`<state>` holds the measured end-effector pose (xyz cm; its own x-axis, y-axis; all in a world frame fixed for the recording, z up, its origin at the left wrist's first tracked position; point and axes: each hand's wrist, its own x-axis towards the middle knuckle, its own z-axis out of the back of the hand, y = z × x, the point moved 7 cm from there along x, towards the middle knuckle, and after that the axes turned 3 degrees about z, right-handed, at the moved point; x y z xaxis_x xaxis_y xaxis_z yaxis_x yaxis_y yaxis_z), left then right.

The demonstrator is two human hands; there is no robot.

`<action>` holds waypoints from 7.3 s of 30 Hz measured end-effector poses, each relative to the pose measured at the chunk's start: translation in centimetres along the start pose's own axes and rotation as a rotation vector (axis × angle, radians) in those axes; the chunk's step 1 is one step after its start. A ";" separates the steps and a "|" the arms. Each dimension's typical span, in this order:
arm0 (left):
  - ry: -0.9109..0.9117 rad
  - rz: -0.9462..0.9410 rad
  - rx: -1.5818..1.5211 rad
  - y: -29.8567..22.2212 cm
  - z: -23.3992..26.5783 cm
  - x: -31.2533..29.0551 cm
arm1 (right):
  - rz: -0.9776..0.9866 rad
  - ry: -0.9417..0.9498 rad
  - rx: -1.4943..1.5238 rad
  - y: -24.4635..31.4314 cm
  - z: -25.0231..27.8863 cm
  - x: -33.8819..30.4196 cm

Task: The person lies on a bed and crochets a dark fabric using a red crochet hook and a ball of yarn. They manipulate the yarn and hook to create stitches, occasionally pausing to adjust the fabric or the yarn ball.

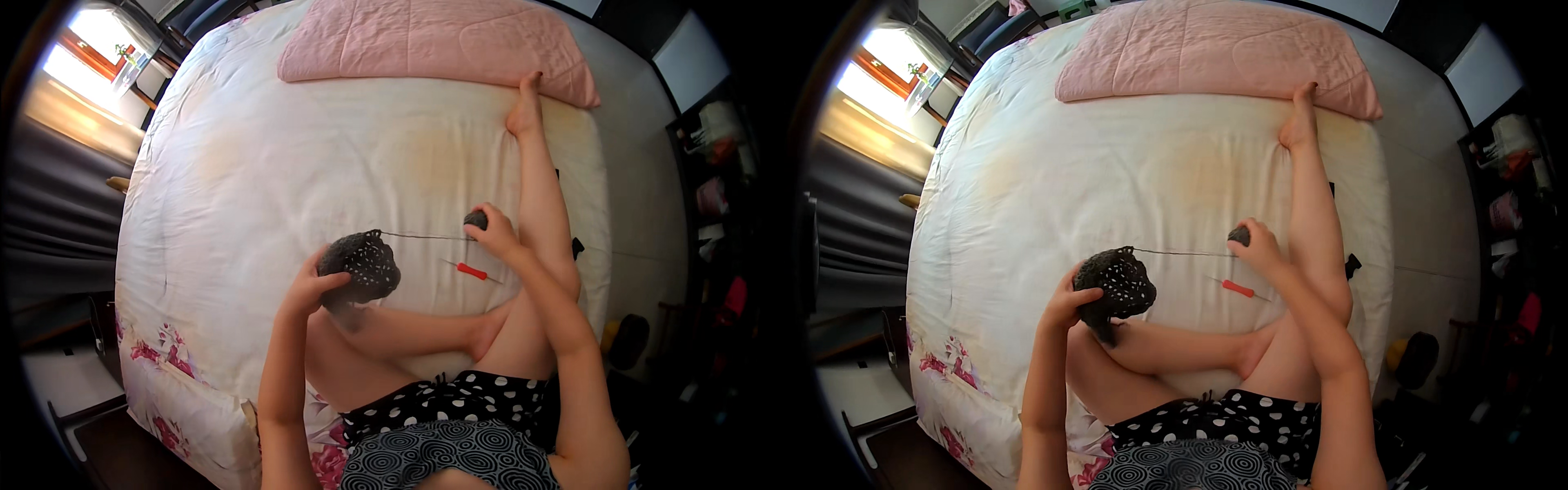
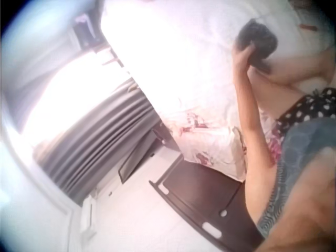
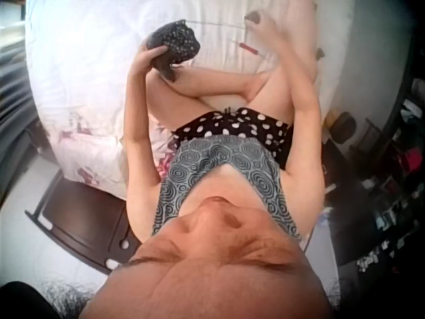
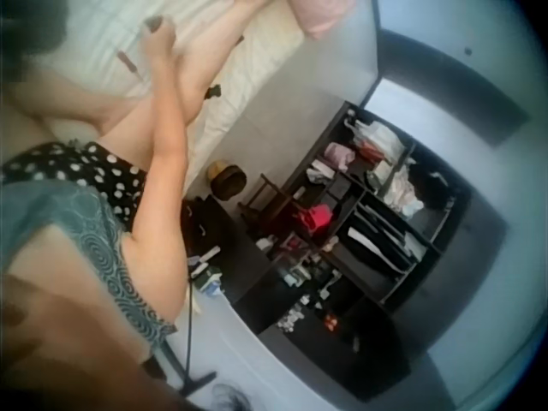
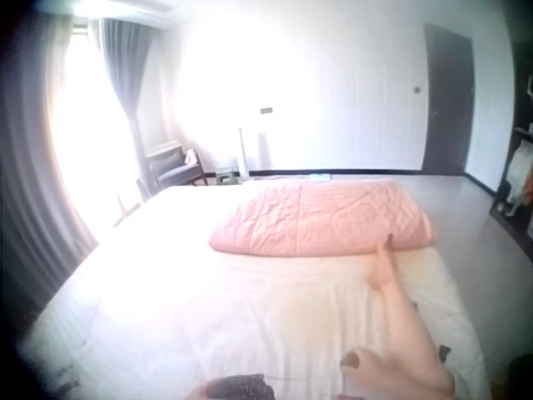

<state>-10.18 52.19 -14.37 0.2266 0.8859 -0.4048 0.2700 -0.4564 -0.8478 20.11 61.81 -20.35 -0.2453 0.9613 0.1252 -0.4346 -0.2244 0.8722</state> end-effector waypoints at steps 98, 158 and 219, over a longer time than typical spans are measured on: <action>-0.187 -0.099 -0.480 5.9 -8.0 -6.8 | -0.144 0.474 0.617 13.8 0.1 -12.1; 0.123 0.127 -0.713 7.9 -10.6 -10.8 | 0.160 0.194 0.192 15.2 -1.7 -8.1; -0.586 0.075 0.148 7.3 9.1 -21.9 | -0.199 -0.470 0.006 -3.9 1.3 4.4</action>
<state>-21.66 30.22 -14.82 -0.3243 0.7689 -0.5510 0.1310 -0.5404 -0.8312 21.84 67.13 -22.58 0.2584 0.9536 0.1546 -0.4277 -0.0306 0.9034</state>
